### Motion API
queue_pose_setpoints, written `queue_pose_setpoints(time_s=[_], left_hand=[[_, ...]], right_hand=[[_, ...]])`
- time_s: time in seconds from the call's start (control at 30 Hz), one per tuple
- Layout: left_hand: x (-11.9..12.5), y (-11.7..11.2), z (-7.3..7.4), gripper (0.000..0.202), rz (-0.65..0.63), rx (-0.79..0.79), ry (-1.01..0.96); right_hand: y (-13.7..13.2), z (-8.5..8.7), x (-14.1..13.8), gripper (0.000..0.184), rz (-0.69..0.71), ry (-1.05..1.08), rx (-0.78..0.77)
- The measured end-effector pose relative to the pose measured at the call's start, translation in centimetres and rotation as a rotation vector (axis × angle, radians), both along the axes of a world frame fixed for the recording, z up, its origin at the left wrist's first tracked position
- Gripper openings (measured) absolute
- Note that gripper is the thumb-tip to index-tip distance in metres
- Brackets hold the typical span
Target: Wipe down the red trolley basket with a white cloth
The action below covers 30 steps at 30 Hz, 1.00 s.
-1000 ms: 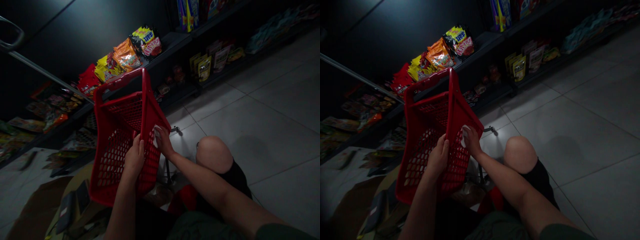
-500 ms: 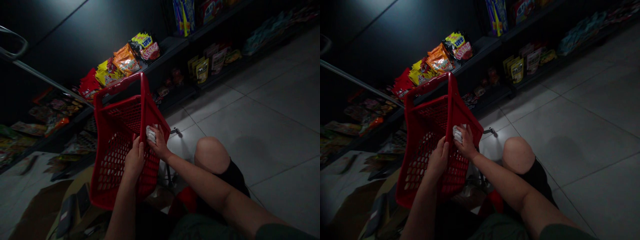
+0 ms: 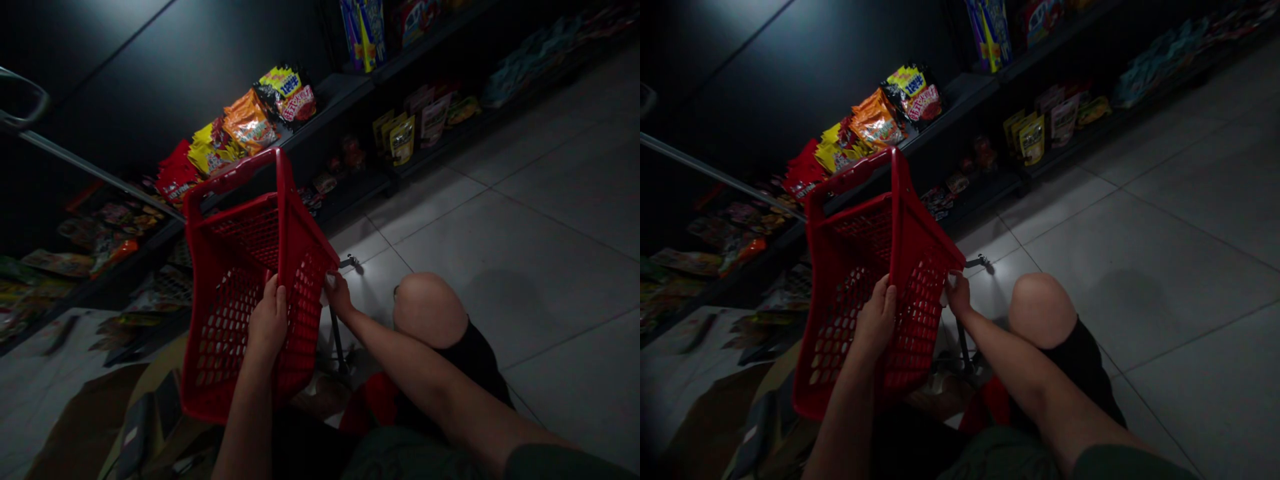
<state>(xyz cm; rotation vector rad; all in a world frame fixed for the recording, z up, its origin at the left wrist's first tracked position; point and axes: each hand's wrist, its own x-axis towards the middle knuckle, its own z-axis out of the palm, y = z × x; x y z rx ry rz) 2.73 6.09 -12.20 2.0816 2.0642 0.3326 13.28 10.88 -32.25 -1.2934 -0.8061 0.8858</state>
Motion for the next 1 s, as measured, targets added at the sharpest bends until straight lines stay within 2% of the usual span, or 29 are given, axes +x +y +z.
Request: queue_pose_setpoints(time_s=[0.07,0.13,0.2,0.23,0.3,0.4,0.47,0.53,0.63,0.73,0.87,1.0], left_hand=[[0.1,0.1,0.1,0.055,-0.002,-0.005,0.007],[0.2,0.2,0.1,0.054,-0.01,-0.001,0.013],[0.2,0.3,0.1,0.053,-0.011,0.002,0.021],[0.1,0.3,0.1,0.053,-0.013,0.004,0.021],[0.0,0.4,0.0,0.053,-0.021,0.007,0.018],[-0.4,0.5,-0.2,0.053,-0.024,0.007,0.023],[-0.6,0.5,-0.3,0.052,-0.018,0.003,0.025],[-0.6,0.5,-0.3,0.053,-0.022,0.007,0.011],[-0.4,0.5,-0.2,0.053,-0.019,0.009,-0.004],[0.0,0.7,-0.1,0.053,-0.005,0.001,0.001],[0.2,1.3,-0.1,0.053,-0.001,0.01,-0.011],[0.1,1.7,-0.2,0.053,-0.002,0.02,-0.008]], right_hand=[[0.2,2.3,-0.6,0.046,-0.007,0.021,0.11],[0.7,5.3,-0.9,0.055,0.063,0.003,0.291],[1.3,6.9,-0.6,0.05,0.186,-0.082,0.455],[1.5,6.9,-0.3,0.043,0.222,-0.131,0.501],[1.8,5.4,0.2,0.03,0.207,-0.18,0.479],[2.0,2.0,0.6,0.026,0.058,-0.103,0.234],[2.3,1.4,0.4,0.029,0.016,-0.069,0.14],[2.8,2.6,0.2,0.04,0.022,-0.107,0.179],[3.9,6.0,0.2,0.058,0.068,-0.23,0.261],[4.9,7.9,0.5,0.053,0.126,-0.318,0.257],[5.6,7.5,1.4,0.053,0.23,-0.354,0.266],[4.5,5.9,1.7,0.058,0.353,-0.46,0.402]])
